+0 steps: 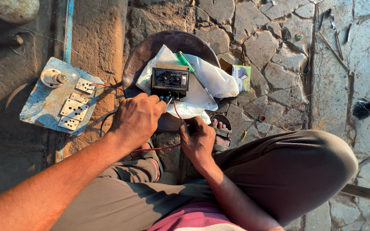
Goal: The person sits on the ground and connects red and black wires to the terminals of a small electrical device resting on a plate, twisting the wire ends by hand. A bulb on a nearby board lights up as the connections are made, and the person continues securing the wires to the device terminals.
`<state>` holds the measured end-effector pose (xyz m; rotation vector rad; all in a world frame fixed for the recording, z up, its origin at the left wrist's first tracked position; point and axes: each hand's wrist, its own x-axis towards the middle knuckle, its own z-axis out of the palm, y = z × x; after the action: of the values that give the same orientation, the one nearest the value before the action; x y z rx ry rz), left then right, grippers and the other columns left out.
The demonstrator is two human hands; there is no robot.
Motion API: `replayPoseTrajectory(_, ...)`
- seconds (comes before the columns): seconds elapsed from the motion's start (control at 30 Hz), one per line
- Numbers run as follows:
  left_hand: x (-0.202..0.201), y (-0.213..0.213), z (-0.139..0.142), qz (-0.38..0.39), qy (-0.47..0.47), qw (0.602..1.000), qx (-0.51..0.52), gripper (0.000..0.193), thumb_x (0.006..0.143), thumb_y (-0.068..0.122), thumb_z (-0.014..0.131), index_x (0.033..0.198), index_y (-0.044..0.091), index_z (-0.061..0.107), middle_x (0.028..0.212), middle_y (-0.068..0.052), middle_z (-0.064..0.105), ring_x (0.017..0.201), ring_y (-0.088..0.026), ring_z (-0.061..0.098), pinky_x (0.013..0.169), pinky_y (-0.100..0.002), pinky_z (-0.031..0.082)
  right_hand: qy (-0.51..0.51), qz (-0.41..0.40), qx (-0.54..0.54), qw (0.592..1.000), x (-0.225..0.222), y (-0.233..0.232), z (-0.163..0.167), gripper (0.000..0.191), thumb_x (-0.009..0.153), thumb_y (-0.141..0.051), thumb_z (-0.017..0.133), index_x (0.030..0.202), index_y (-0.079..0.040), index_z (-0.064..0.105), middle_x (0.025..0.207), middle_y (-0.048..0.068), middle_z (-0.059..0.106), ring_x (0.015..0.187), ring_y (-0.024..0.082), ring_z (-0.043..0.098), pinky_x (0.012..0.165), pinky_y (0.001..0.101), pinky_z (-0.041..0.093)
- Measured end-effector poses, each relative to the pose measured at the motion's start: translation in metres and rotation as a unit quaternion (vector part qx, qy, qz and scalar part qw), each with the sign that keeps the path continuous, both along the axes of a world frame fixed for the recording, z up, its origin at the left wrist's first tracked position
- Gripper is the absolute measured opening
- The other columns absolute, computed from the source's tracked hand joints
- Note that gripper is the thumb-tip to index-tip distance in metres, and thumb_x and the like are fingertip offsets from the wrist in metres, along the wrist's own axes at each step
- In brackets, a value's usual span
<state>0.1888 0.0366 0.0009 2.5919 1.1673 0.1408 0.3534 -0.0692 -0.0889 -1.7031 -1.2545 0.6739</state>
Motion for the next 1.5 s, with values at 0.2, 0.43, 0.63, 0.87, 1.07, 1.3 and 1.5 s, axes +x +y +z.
replayPoseTrajectory(0.2, 0.0004, 0.0018, -0.0004, 0.004, -0.007, 1.0, 0.007, 0.018, 0.089, 0.011, 0.054, 0.084, 0.006, 0.071, 0.082, -0.01, 0.067, 0.082, -0.029, 0.069, 0.064, -0.044, 0.057, -0.014, 0.0, -0.009, 1.0, 0.0013, -0.0006, -0.0008, 0.015, 0.084, -0.012, 0.075, 0.09, 0.0, 0.069, 0.072, 0.013, 0.071, 0.061, 0.021, 0.07, 0.061, 0.0309, 0.052)
replayPoseTrajectory(0.43, 0.0007, 0.0011, -0.0009, 0.003, -0.008, 1.0, -0.004, 0.018, 0.09, 0.011, 0.054, 0.084, 0.007, 0.071, 0.082, -0.01, 0.067, 0.081, -0.028, 0.069, 0.063, -0.044, 0.057, -0.021, -0.008, -0.004, 1.0, 0.0024, -0.0002, -0.0013, 0.016, 0.084, -0.012, 0.075, 0.088, 0.001, 0.067, 0.072, 0.014, 0.071, 0.061, 0.023, 0.07, 0.061, 0.032, 0.053)
replayPoseTrajectory(0.63, 0.0009, 0.0036, -0.0052, -0.004, -0.011, 1.0, 0.008, 0.017, 0.089, 0.011, 0.054, 0.084, 0.007, 0.07, 0.082, -0.01, 0.066, 0.081, -0.029, 0.068, 0.065, -0.044, 0.057, -0.019, -0.007, -0.013, 1.0, 0.0021, -0.0002, -0.0017, 0.015, 0.083, -0.012, 0.074, 0.087, 0.001, 0.067, 0.071, 0.014, 0.071, 0.06, 0.023, 0.07, 0.06, 0.0319, 0.052)
replayPoseTrajectory(0.87, 0.0015, 0.0064, -0.0071, 0.005, -0.01, 1.0, 0.003, 0.017, 0.089, 0.011, 0.054, 0.083, 0.008, 0.07, 0.083, -0.009, 0.067, 0.082, -0.03, 0.069, 0.065, -0.045, 0.056, -0.021, -0.011, -0.017, 1.0, 0.002, 0.0004, -0.0022, 0.015, 0.085, -0.013, 0.074, 0.087, 0.0, 0.068, 0.071, 0.014, 0.071, 0.061, 0.023, 0.071, 0.061, 0.032, 0.053)
replayPoseTrajectory(1.07, 0.0001, 0.0069, -0.0025, 0.007, -0.033, 0.999, 0.012, 0.018, 0.089, 0.011, 0.055, 0.085, 0.009, 0.072, 0.084, -0.009, 0.068, 0.081, -0.03, 0.069, 0.066, -0.045, 0.056, -0.018, -0.007, -0.006, 1.0, 0.0025, 0.0005, -0.0015, 0.016, 0.086, -0.013, 0.074, 0.09, 0.0, 0.068, 0.074, 0.014, 0.072, 0.064, 0.024, 0.072, 0.062, 0.0317, 0.054)
replayPoseTrajectory(1.3, 0.0005, 0.0079, -0.0016, 0.008, -0.02, 1.0, 0.006, 0.019, 0.091, 0.011, 0.055, 0.088, 0.009, 0.074, 0.083, -0.009, 0.068, 0.081, -0.029, 0.069, 0.067, -0.044, 0.057, -0.015, -0.005, -0.02, 1.0, 0.0021, 0.0006, -0.001, 0.015, 0.086, -0.013, 0.075, 0.089, 0.0, 0.069, 0.072, 0.014, 0.071, 0.062, 0.022, 0.072, 0.062, 0.0311, 0.053)
replayPoseTrajectory(1.5, -0.0001, 0.0081, -0.0033, 0.007, -0.027, 1.0, 0.01, 0.019, 0.09, 0.01, 0.055, 0.09, 0.01, 0.074, 0.084, -0.01, 0.068, 0.081, -0.029, 0.069, 0.067, -0.044, 0.057, -0.002, -0.003, -0.018, 1.0, 0.0015, 0.0007, -0.0004, 0.015, 0.086, -0.012, 0.075, 0.089, 0.001, 0.067, 0.071, 0.013, 0.071, 0.059, 0.021, 0.069, 0.061, 0.0307, 0.052)
